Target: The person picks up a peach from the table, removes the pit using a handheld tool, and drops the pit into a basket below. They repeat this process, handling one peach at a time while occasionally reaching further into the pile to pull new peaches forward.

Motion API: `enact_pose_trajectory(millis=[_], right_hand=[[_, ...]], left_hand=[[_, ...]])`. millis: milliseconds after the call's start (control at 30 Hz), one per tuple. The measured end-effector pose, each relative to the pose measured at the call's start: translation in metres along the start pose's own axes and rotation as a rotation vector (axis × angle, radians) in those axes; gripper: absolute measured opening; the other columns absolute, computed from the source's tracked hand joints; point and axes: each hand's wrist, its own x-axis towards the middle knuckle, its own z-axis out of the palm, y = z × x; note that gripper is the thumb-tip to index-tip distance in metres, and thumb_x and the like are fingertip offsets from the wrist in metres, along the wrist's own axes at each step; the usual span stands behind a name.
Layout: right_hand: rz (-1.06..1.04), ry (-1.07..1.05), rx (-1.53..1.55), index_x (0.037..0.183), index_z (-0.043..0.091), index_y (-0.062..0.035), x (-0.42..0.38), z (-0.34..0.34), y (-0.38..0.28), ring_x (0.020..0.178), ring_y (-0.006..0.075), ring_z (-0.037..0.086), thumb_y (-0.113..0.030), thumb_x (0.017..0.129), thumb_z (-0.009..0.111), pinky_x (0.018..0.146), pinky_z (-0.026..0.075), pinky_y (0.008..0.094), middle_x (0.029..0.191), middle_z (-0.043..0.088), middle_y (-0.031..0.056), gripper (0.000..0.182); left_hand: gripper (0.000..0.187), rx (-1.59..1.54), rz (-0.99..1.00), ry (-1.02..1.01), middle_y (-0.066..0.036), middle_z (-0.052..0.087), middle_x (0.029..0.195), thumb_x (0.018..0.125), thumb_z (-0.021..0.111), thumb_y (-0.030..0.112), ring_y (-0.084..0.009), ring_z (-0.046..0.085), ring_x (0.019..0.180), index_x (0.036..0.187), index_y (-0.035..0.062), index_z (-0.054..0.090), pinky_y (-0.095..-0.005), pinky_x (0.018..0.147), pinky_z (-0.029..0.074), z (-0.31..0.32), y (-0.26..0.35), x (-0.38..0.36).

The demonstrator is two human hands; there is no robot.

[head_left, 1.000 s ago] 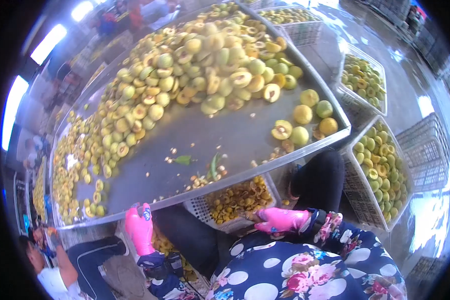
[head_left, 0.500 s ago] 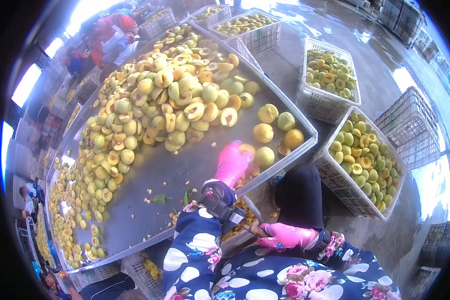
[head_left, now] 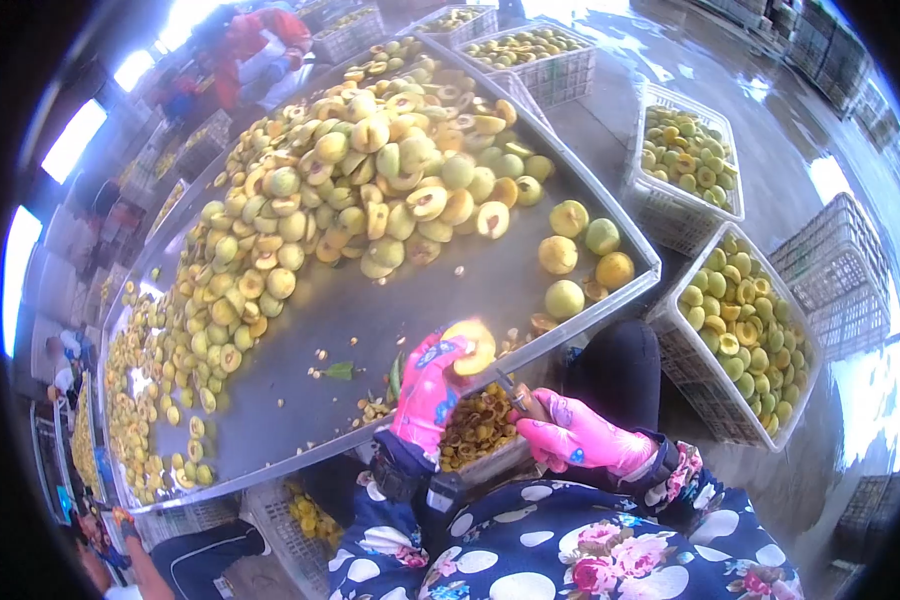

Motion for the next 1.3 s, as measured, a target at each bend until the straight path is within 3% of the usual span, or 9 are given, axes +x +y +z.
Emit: enact_pose_trajectory(millis=[133,167,400,500,600,800,1000,1233,1300], right_hand=[[-0.005,-0.07,-0.092,0.11,0.046,-0.0053,0.01,0.025,-0.007,0.051,0.005,0.048,-0.026,0.093,0.052,0.048,0.04,0.0188,0.069,0.052,-0.0011,0.028],[-0.006,-0.085,-0.123,0.11,0.046,-0.0048,0.01,0.031,-0.007,0.051,0.0051,0.048,-0.026,0.093,0.051,0.048,0.041,0.0192,0.069,0.052,-0.001,0.028],[-0.142,0.004,-0.437,0.106,0.048,-0.0008,0.016,0.043,0.007,0.054,0.0067,0.05,-0.025,0.092,0.053,0.05,0.041,0.0224,0.066,0.053,0.0003,0.028],[-0.23,0.042,-0.597,0.103,0.047,-0.0004,0.017,0.051,0.0,0.064,0.0337,0.061,-0.022,0.088,0.057,0.056,0.045,0.039,0.069,0.058,0.0181,0.028],[-0.272,0.085,-0.693,0.103,0.047,-0.0004,0.017,0.056,-0.002,0.072,0.0417,0.06,-0.022,0.087,0.058,0.058,0.045,0.042,0.074,0.058,0.0225,0.029],[-0.311,0.123,-0.701,0.102,0.047,0.0,0.016,0.061,-0.001,0.076,0.0424,0.059,-0.022,0.087,0.057,0.059,0.046,0.044,0.078,0.059,0.0238,0.028],[-0.277,0.144,-0.827,0.102,0.047,0.0026,0.019,0.063,0.002,0.067,0.0382,0.058,-0.019,0.089,0.052,0.054,0.044,0.0414,0.076,0.057,0.0216,0.026],[-0.849,0.186,-1.386,0.102,0.047,0.0033,0.048,0.041,0.058,0.054,0.0276,0.051,-0.01,0.09,0.045,0.046,0.04,0.0362,0.077,0.053,0.0191,0.018],[-0.839,0.204,-1.526,0.101,0.046,0.0041,0.055,0.037,0.068,0.053,0.0282,0.053,-0.012,0.089,0.048,0.045,0.04,0.0361,0.072,0.053,0.0188,0.02]], left_hand=[[0.03,-0.297,-0.015,-0.125,-0.017,0.06,0.101,0.085,0.054,0.017,-0.0287,0.061,0.089,0.107,-0.0047,0.054,-0.0383,0.08,0.051,-0.018,-0.005,-0.027],[0.036,-0.507,-0.103,0.041,-0.021,0.056,0.109,0.089,0.048,0.026,-0.0341,0.057,0.097,0.108,-0.0048,0.051,-0.0456,0.083,0.049,-0.019,-0.011,-0.035],[0.042,-0.567,-0.048,-0.098,-0.022,0.051,0.117,0.092,0.045,0.033,-0.0346,0.053,0.102,0.118,0.0005,0.048,-0.046,0.086,0.047,-0.035,-0.003,-0.059],[0.045,-0.483,-0.016,-0.143,-0.021,0.053,0.114,0.094,0.041,0.035,-0.033,0.056,0.096,0.122,0.0,0.047,-0.0438,0.083,0.049,-0.035,-0.006,-0.067],[0.047,-0.451,-0.001,-0.016,-0.02,0.055,0.111,0.094,0.04,0.037,-0.0318,0.057,0.091,0.121,-0.0009,0.047,-0.0426,0.082,0.049,-0.026,-0.006,-0.072],[0.04,-0.493,0.041,0.062,-0.019,0.057,0.109,0.096,0.04,0.029,-0.0287,0.057,0.1,0.117,-0.0037,0.05,-0.0381,0.084,0.05,-0.025,-0.012,-0.073],[0.041,-0.371,0.077,0.087,-0.017,0.058,0.105,0.096,0.039,0.033,-0.0274,0.058,0.09,0.115,-0.0018,0.051,-0.039,0.079,0.05,-0.016,-0.011,-0.078],[0.03,-0.373,0.177,0.134,-0.017,0.061,0.101,0.092,0.05,0.02,-0.0239,0.061,0.089,0.109,-0.0039,0.054,-0.0332,0.076,0.051,-0.017,-0.026,-0.074],[0.027,-0.331,0.246,0.202,-0.017,0.062,0.098,0.091,0.051,0.018,-0.0235,0.061,0.087,0.106,-0.0037,0.055,-0.0323,0.075,0.051,-0.015,-0.029,-0.073]])
